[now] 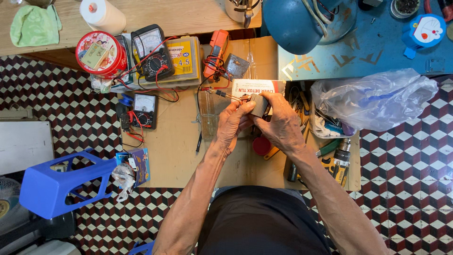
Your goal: The person assembles a small electronic component, likely a motor or transformer, by hand. They repeatedly insert and adjust small metal laminations into the copper coil assembly, checking fit and alignment throughout the process.
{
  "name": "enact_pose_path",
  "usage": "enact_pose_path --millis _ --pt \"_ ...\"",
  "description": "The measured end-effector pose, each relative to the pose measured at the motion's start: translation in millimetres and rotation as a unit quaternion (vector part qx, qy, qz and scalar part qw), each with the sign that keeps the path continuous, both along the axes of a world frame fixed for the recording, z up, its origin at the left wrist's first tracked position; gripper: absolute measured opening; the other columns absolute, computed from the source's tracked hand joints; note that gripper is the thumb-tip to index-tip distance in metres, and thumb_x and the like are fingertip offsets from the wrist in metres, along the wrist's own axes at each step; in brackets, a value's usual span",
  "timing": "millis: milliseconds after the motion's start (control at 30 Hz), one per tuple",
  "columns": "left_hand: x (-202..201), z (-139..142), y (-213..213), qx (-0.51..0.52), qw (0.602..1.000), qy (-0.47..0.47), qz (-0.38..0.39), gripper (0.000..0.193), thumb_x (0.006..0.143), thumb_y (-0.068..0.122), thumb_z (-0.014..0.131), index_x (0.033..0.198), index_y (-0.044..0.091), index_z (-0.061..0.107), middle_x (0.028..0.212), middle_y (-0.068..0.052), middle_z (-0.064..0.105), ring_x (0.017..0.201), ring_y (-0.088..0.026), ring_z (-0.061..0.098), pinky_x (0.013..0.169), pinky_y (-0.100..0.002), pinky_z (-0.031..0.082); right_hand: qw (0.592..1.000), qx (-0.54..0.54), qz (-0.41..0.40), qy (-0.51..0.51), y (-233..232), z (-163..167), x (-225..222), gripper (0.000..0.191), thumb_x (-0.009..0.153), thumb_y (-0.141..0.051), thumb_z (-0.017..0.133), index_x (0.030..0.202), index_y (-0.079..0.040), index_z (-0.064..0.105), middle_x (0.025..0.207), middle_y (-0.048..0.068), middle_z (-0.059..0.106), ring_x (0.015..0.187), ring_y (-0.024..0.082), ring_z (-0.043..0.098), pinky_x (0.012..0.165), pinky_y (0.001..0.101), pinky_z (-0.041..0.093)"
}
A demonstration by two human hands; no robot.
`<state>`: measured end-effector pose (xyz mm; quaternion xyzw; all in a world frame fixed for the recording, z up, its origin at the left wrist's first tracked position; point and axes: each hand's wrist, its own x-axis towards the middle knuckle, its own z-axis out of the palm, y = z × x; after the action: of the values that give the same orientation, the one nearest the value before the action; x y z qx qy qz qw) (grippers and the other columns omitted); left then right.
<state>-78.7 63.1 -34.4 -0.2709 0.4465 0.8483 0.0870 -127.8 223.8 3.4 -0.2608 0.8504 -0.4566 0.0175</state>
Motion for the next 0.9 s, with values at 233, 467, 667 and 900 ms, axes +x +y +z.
enact_pose_path --millis 233,467,667,900 --pt "-1.3 4.9 1.8 -0.026 1.0 -0.002 -0.004 0.049 0.087 0.031 0.079 0.126 0.005 0.064 0.105 -0.004 0.074 0.093 -0.011 0.071 0.089 -0.031 0.059 1.0 -0.015 -0.001 -0.001 0.5 0.1 -1.1 0.056 0.084 -0.018 0.085 0.128 0.0 0.056 0.114 0.018 0.065 0.104 0.033 0.069 0.091 0.0403 0.056" --pt "-4.3 12.2 9.1 -0.201 0.978 0.049 0.004 0.05 0.084 0.028 0.082 0.123 0.002 0.065 0.107 -0.008 0.076 0.097 -0.014 0.071 0.086 -0.029 0.058 0.999 0.016 -0.023 0.032 -1.7 -2.2 0.7 0.054 0.084 -0.012 0.078 0.132 0.0 0.056 0.121 0.019 0.063 0.111 0.033 0.065 0.097 0.0406 0.053" --pt "-11.4 13.8 13.5 -0.452 0.884 0.119 0.013 0.043 0.084 0.021 0.084 0.119 0.005 0.066 0.107 -0.008 0.079 0.098 -0.015 0.077 0.085 -0.03 0.063 0.976 -0.093 0.004 -0.197 8.7 -12.9 -8.4 0.054 0.089 -0.012 0.066 0.139 0.002 0.055 0.127 0.016 0.064 0.119 0.028 0.062 0.101 0.0374 0.048" --pt "-14.0 11.0 33.4 -0.523 0.84 0.136 0.056 0.043 0.085 0.021 0.083 0.121 0.007 0.064 0.104 -0.01 0.078 0.094 -0.018 0.079 0.081 -0.03 0.064 0.866 -0.262 -0.028 -0.425 16.5 -35.8 -26.2 0.04 0.105 -0.02 0.05 0.133 0.004 0.065 0.11 0.004 0.069 0.1 0.012 0.062 0.092 0.0247 0.051"
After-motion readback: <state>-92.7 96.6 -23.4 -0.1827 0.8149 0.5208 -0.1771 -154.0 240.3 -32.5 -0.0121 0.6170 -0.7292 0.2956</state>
